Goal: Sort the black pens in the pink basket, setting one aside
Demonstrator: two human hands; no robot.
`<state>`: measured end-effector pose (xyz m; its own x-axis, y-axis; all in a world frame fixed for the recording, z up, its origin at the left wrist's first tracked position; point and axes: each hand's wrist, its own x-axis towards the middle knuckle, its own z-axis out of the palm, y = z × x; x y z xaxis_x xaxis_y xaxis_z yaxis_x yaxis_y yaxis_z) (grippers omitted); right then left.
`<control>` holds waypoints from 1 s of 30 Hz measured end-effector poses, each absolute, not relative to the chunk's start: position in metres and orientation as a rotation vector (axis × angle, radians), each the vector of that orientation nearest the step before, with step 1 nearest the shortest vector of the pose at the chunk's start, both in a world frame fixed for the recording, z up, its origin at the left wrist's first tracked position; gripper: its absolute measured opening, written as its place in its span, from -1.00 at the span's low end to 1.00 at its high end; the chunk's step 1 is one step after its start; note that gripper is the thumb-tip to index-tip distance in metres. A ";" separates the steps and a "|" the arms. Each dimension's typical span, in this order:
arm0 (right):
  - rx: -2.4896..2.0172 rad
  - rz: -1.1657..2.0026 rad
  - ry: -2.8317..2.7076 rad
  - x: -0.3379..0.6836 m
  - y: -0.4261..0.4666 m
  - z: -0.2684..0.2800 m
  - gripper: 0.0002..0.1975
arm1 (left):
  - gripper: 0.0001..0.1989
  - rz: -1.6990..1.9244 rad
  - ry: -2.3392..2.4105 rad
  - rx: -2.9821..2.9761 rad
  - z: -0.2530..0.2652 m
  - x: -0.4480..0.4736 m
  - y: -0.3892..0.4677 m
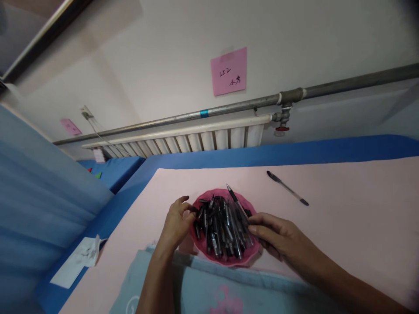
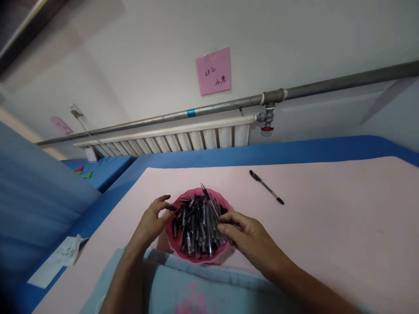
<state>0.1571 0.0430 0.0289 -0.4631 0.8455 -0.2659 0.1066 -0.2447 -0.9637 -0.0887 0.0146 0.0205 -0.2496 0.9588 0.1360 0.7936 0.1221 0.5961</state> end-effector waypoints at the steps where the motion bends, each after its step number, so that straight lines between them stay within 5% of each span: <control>1: -1.162 1.766 -1.459 0.157 0.043 0.029 -0.75 | -0.85 0.737 2.161 1.782 0.021 -0.088 0.014; 8: -1.120 1.780 -1.483 0.158 0.044 0.028 -0.77 | -0.79 0.320 2.172 1.999 0.026 -0.082 0.012; 17: -1.098 1.752 -1.531 0.159 0.046 0.024 -0.82 | -0.72 0.607 2.180 1.924 0.016 -0.086 0.016; 30: -1.087 1.693 -1.574 0.158 0.046 0.018 -0.83 | -0.63 0.468 2.221 2.002 -0.005 -0.082 0.033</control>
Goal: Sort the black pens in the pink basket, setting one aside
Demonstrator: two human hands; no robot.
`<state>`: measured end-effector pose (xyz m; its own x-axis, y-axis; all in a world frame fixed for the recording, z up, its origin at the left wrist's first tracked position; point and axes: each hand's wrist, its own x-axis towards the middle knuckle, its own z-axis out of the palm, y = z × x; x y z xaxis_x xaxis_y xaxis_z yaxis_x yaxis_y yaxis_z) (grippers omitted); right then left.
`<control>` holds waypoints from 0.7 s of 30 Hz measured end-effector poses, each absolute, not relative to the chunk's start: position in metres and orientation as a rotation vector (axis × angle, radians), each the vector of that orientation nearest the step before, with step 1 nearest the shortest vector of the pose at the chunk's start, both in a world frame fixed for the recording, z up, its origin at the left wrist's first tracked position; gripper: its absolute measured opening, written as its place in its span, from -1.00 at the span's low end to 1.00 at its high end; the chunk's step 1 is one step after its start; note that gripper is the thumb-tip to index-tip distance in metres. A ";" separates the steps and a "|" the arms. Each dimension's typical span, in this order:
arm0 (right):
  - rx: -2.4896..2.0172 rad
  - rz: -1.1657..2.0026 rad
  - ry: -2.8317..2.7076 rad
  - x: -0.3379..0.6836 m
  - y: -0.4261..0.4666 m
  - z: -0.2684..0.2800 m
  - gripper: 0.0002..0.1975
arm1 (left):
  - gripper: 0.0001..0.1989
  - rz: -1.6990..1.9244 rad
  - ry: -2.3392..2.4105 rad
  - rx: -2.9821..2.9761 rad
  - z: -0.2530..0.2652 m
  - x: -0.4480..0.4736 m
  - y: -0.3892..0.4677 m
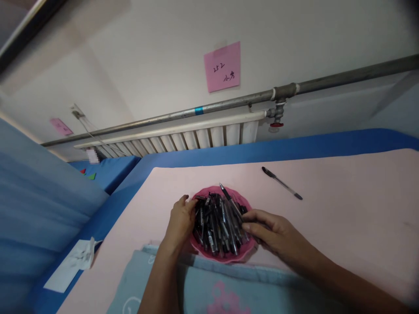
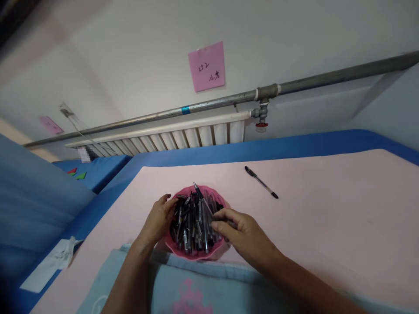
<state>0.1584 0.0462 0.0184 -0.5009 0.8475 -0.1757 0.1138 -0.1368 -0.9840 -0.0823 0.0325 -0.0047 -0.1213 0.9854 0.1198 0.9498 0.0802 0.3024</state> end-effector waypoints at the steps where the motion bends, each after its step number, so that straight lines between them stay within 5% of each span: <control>1: -1.093 1.688 -1.581 0.158 0.046 0.019 -0.83 | -0.64 0.455 2.228 2.007 -0.004 -0.082 0.032; 21: -1.132 1.621 -1.655 0.157 0.044 0.023 -0.79 | -0.72 0.490 2.229 1.938 0.017 -0.079 0.019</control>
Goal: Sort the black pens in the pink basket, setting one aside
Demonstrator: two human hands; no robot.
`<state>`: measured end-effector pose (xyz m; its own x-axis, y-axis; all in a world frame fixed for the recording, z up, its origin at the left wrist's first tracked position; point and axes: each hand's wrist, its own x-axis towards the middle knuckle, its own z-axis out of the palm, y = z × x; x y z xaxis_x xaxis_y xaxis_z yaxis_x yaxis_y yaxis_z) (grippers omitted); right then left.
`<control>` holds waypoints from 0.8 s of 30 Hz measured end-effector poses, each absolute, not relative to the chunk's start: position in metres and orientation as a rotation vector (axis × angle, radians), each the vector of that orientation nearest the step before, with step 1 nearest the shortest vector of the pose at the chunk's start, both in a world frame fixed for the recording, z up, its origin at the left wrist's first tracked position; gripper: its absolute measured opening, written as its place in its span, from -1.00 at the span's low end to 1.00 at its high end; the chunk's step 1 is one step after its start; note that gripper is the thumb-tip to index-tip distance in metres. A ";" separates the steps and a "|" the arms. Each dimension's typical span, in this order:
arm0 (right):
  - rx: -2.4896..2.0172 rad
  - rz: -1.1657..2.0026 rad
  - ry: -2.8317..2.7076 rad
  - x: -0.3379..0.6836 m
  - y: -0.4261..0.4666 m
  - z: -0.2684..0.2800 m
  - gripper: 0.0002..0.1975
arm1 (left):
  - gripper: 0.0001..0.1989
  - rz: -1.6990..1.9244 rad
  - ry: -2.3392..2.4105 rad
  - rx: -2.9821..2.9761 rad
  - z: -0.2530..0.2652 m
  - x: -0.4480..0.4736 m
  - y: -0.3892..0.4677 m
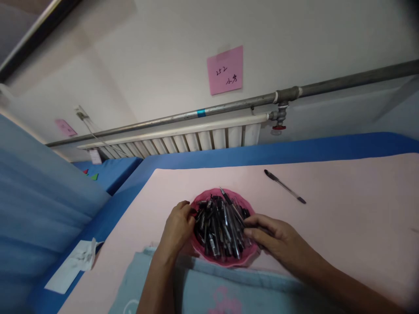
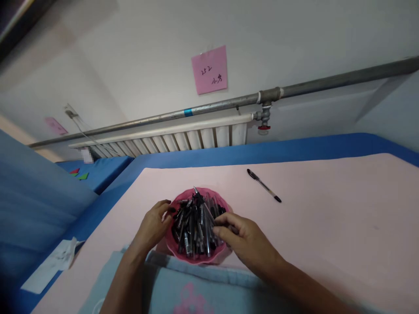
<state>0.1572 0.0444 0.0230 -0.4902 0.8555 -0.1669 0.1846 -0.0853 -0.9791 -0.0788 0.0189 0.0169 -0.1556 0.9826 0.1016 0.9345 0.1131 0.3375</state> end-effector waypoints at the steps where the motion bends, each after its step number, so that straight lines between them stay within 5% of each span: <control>1: -1.134 1.620 -1.660 0.157 0.044 0.023 -0.79 | -0.69 0.401 2.232 1.964 0.017 -0.077 0.019; 6: -1.138 1.608 -1.675 0.158 0.044 0.023 -0.78 | -0.63 0.060 2.388 1.988 0.018 -0.067 0.019; 13: -1.134 1.573 -1.697 0.158 0.045 0.023 -0.80 | -0.68 0.080 2.385 2.016 0.014 -0.066 0.022; 24: -1.127 1.616 -1.659 0.158 0.044 0.025 -0.83 | -0.79 0.792 2.346 1.915 0.022 -0.074 0.015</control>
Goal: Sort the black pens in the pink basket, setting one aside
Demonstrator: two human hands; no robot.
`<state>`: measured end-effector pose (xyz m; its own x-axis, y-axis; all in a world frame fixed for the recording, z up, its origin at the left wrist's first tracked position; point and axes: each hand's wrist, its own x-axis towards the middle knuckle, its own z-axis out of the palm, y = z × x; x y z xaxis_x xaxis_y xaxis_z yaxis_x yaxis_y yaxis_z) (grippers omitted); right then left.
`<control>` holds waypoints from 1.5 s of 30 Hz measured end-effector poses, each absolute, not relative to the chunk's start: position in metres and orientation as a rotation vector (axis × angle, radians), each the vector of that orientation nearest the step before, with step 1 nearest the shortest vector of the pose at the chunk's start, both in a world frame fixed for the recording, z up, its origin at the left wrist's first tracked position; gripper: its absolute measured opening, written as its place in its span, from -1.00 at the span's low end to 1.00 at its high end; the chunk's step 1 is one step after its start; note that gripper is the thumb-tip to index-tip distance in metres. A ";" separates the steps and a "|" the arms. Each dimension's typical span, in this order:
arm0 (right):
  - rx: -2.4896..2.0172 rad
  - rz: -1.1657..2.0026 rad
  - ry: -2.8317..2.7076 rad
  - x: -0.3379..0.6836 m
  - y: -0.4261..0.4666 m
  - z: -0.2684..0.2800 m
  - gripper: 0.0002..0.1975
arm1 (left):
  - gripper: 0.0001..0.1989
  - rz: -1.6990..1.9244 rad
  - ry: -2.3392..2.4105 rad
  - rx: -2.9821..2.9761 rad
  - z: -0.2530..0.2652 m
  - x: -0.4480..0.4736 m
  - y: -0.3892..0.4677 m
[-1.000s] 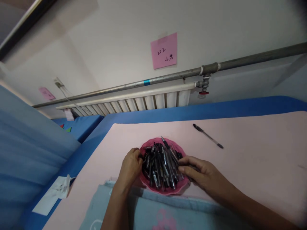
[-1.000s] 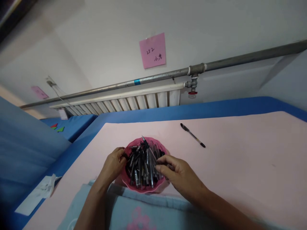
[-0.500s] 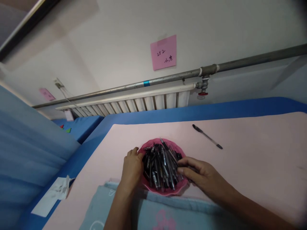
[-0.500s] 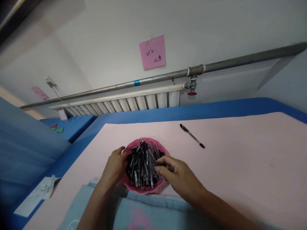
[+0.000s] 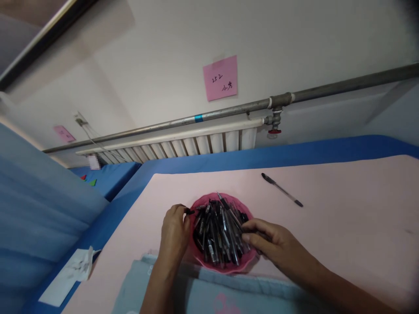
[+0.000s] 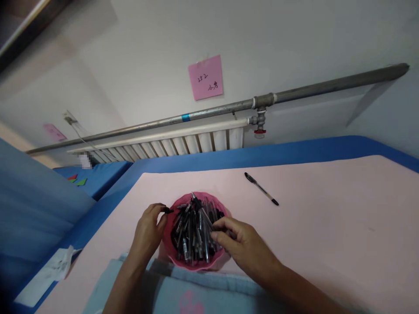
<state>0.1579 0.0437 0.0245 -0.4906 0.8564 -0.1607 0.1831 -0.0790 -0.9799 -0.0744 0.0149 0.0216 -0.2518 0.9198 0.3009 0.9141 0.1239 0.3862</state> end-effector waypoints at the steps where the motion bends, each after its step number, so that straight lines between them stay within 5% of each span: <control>1: -1.124 1.614 -1.660 0.158 0.044 0.024 -0.83 | -0.80 0.855 2.304 1.889 0.023 -0.075 0.014; 13: -1.156 1.780 -1.363 0.158 0.047 0.024 -0.74 | -0.77 0.968 2.113 2.085 0.021 -0.055 0.014; 18: -1.159 1.846 -1.152 0.157 0.051 0.025 -0.75 | -0.68 0.689 1.752 2.366 0.018 -0.018 0.009; 45: -1.159 1.764 -1.308 0.160 0.052 0.024 -0.75 | -0.79 0.716 1.930 2.340 0.019 -0.034 0.011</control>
